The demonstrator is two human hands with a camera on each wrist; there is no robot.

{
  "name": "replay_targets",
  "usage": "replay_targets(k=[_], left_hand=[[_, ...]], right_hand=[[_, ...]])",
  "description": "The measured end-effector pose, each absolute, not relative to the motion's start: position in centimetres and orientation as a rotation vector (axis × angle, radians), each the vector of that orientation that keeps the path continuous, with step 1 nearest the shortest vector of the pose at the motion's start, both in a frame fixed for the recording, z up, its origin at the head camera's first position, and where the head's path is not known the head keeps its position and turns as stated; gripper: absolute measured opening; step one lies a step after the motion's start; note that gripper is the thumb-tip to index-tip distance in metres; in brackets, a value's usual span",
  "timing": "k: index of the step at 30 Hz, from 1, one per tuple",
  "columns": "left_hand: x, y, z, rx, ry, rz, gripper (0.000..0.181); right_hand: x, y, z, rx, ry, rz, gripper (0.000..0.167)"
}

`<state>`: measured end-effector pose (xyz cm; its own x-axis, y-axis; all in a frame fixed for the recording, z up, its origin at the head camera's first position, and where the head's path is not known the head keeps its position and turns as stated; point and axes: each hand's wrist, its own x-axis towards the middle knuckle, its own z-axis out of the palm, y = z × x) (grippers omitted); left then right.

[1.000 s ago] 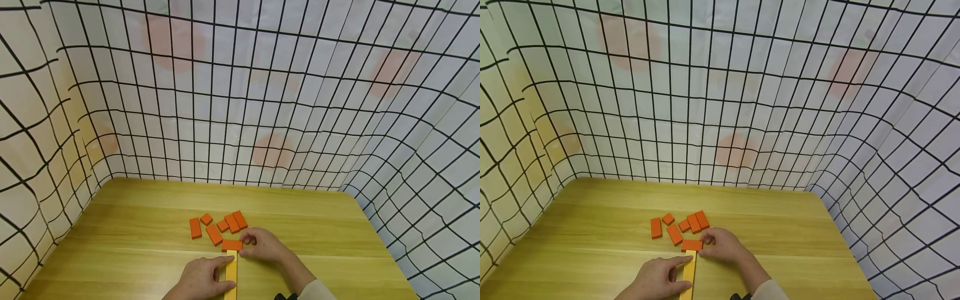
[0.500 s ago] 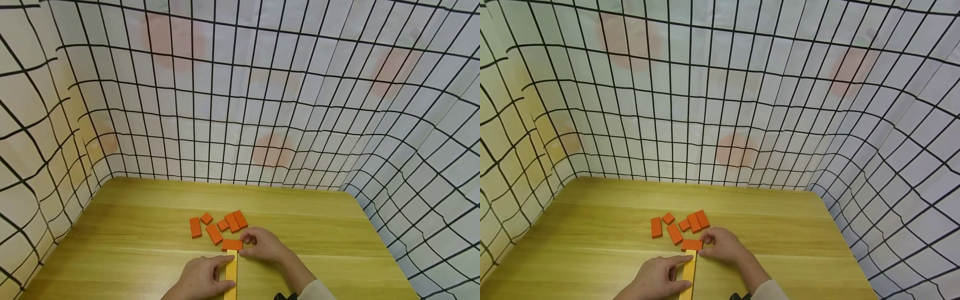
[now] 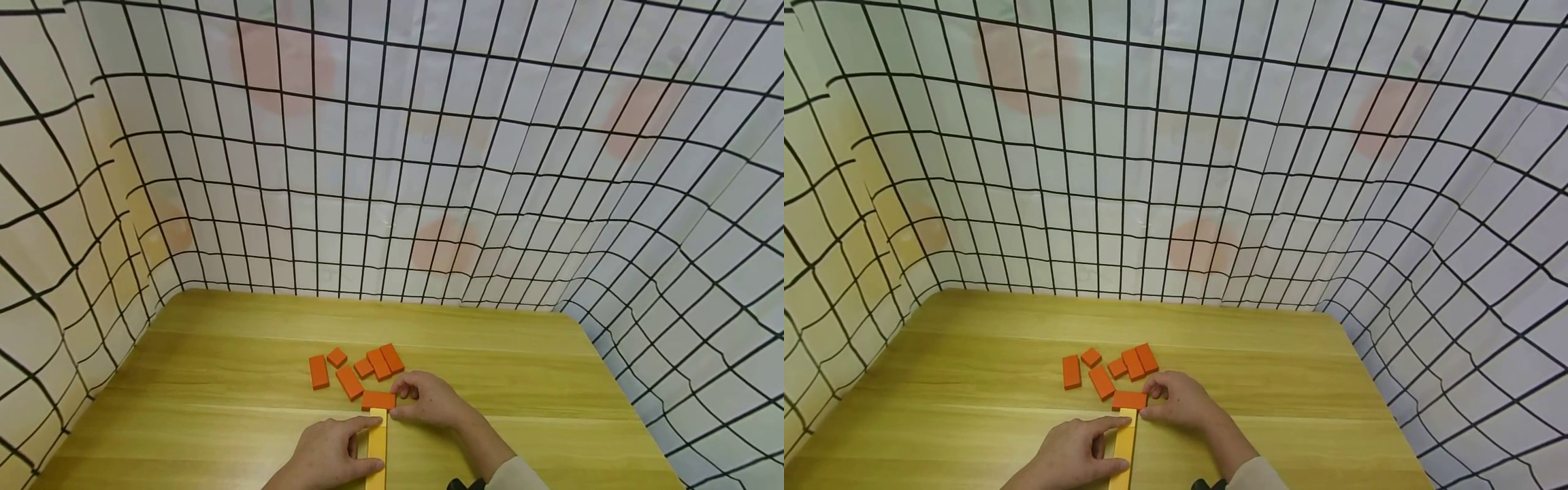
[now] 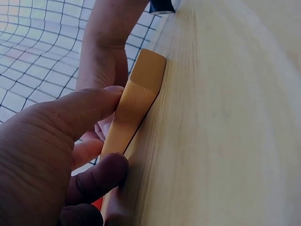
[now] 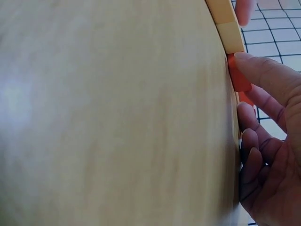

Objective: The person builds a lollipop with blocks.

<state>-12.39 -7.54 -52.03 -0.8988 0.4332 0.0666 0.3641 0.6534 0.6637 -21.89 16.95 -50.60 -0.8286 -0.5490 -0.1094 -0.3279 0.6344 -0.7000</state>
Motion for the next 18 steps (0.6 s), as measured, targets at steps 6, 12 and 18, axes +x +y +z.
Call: replay_targets(k=[6,12,18], left_hand=[[-12.35,-7.48,-51.98,0.663,2.757,1.093,0.058],[-12.37,-7.49,-51.94,0.650,2.749,1.107,0.059],[-12.53,-7.37,-51.65,0.600,2.733,1.068,0.076]], right_hand=[[-21.80,16.98,-50.65,-0.700,2.550,-0.996,0.026],[-21.73,17.00,-50.64,-0.690,2.553,-0.995,0.026],[-21.73,16.91,-50.53,-0.671,2.551,-0.990,0.026]])
